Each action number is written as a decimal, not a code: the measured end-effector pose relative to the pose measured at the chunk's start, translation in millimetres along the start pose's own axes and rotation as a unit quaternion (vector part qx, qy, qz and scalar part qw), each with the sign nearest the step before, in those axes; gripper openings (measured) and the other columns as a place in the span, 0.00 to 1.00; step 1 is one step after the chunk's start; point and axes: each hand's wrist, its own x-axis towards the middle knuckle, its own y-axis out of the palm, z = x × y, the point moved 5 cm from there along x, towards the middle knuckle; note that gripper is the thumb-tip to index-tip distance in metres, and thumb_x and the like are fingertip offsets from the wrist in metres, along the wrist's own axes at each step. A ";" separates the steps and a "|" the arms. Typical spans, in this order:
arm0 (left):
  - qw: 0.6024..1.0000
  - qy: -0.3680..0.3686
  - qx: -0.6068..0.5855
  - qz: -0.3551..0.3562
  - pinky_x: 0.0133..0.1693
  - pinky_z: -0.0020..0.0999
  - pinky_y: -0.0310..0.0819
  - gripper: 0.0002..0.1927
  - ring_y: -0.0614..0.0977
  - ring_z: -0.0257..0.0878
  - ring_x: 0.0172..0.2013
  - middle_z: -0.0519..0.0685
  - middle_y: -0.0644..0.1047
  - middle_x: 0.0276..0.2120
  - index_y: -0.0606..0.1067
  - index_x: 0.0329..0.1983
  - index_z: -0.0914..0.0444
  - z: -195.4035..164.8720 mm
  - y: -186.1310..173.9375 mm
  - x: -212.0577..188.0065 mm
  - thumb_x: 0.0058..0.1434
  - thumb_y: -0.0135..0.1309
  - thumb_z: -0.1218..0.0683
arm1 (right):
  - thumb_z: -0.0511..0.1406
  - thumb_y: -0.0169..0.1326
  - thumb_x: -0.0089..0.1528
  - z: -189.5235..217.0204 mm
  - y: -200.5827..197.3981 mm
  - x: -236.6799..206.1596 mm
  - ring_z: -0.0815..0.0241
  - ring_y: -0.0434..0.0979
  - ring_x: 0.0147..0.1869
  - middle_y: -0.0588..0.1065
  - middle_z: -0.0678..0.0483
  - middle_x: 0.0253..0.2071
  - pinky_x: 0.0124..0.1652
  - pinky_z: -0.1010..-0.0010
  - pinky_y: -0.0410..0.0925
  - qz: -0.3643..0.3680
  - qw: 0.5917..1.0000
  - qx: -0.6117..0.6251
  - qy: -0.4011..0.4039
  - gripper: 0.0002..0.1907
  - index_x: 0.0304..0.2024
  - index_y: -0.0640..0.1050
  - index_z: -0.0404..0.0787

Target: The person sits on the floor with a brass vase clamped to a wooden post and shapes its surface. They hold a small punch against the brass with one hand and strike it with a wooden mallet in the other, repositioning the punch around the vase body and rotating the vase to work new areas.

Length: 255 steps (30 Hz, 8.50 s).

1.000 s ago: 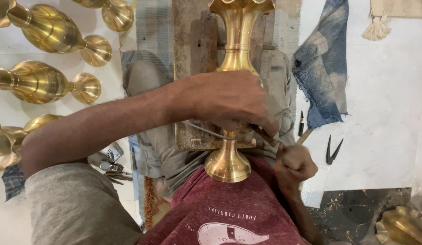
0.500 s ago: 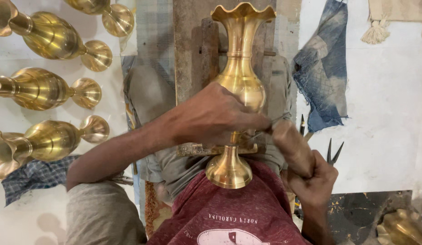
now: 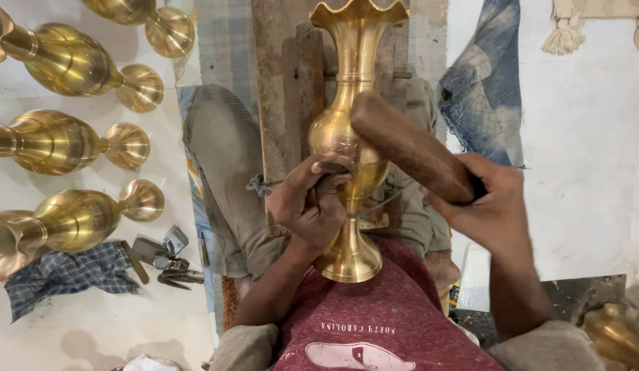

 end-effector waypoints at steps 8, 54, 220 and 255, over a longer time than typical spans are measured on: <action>0.992 0.062 0.109 -0.021 0.26 0.25 0.72 0.13 0.78 0.31 0.26 0.53 0.82 0.37 0.76 0.53 0.68 2.7 -4.7 -14.5 0.65 0.58 0.66 | 0.32 0.61 0.48 134.4 -40.2 68.9 0.65 0.79 0.22 0.76 0.59 0.25 0.24 0.71 0.70 0.217 0.933 -0.286 -0.033 0.17 0.41 0.78 0.43; 0.610 0.302 0.087 0.728 0.14 0.32 0.64 0.08 0.69 0.31 0.14 0.41 0.69 0.12 0.76 0.49 0.59 -18.1 71.7 55.9 0.74 0.47 0.55 | 0.35 0.61 0.61 -42.5 53.2 -112.8 0.59 0.75 0.34 0.73 0.51 0.32 0.34 0.70 0.68 -0.238 0.965 -0.108 0.013 0.15 0.43 0.73 0.30; 0.664 0.186 0.158 0.706 0.18 0.28 0.74 0.15 0.84 0.36 0.23 0.52 0.85 0.42 0.75 0.59 0.51 -17.3 83.9 56.5 0.75 0.43 0.56 | 0.29 0.62 0.55 -80.0 19.0 -108.1 0.66 0.77 0.31 0.75 0.52 0.29 0.33 0.70 0.70 -0.148 0.988 -0.036 0.034 0.14 0.42 0.76 0.31; 0.998 -0.027 0.053 -0.021 0.35 0.26 0.81 0.23 0.86 0.35 0.32 0.53 0.83 0.33 0.73 0.53 0.75 26.9 -24.2 -23.6 0.51 0.47 0.69 | 0.31 0.65 0.48 148.8 -23.4 41.0 0.60 0.82 0.29 0.82 0.49 0.43 0.26 0.71 0.75 0.146 0.926 -0.272 -0.219 0.33 0.58 0.78 0.42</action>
